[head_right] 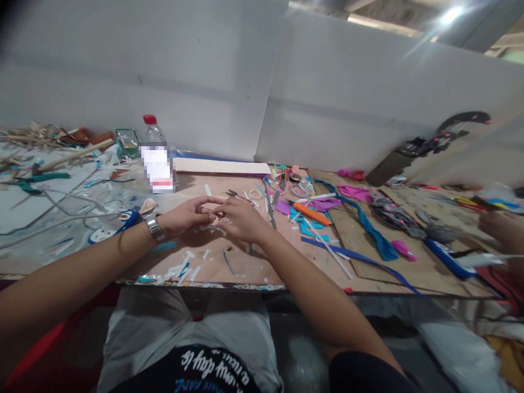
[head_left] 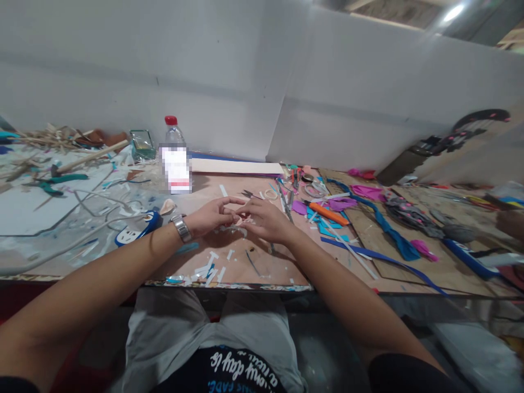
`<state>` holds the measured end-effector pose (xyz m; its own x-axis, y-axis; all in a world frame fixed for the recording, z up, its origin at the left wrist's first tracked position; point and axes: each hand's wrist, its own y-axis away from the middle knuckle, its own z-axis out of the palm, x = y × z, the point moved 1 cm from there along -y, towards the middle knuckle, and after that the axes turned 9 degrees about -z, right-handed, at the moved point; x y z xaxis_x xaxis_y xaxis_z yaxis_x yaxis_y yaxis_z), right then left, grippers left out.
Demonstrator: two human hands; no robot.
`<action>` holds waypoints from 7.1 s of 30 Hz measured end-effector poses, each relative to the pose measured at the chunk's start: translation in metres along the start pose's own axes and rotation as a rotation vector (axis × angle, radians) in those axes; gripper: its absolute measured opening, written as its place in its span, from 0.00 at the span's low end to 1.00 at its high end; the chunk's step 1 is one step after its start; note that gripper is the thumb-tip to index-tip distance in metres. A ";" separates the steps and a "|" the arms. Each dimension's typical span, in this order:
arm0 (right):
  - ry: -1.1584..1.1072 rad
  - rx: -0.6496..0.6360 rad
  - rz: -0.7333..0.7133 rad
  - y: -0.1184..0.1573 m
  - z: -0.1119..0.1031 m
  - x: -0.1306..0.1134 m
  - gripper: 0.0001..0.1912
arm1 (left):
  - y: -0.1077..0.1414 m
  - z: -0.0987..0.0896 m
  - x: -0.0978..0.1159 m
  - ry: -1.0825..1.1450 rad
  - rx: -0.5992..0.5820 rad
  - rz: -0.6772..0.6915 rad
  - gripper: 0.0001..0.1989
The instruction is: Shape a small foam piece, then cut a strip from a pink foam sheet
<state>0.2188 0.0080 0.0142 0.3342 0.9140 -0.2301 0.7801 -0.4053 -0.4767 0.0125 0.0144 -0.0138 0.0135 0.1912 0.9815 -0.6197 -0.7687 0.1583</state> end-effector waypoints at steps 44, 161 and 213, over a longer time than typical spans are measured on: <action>-0.072 0.133 0.100 0.000 0.000 -0.001 0.06 | 0.000 0.007 -0.001 -0.191 -0.031 0.253 0.33; -0.011 0.181 0.119 0.004 -0.001 0.002 0.21 | 0.003 0.006 0.007 -0.482 0.300 0.373 0.23; -0.037 0.234 0.082 0.001 -0.006 -0.003 0.12 | 0.006 0.005 0.014 -0.264 0.212 0.349 0.19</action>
<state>0.2221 0.0054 0.0199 0.3686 0.8782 -0.3048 0.6060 -0.4757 -0.6376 0.0131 0.0098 0.0013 0.0491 -0.2411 0.9693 -0.4496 -0.8719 -0.1941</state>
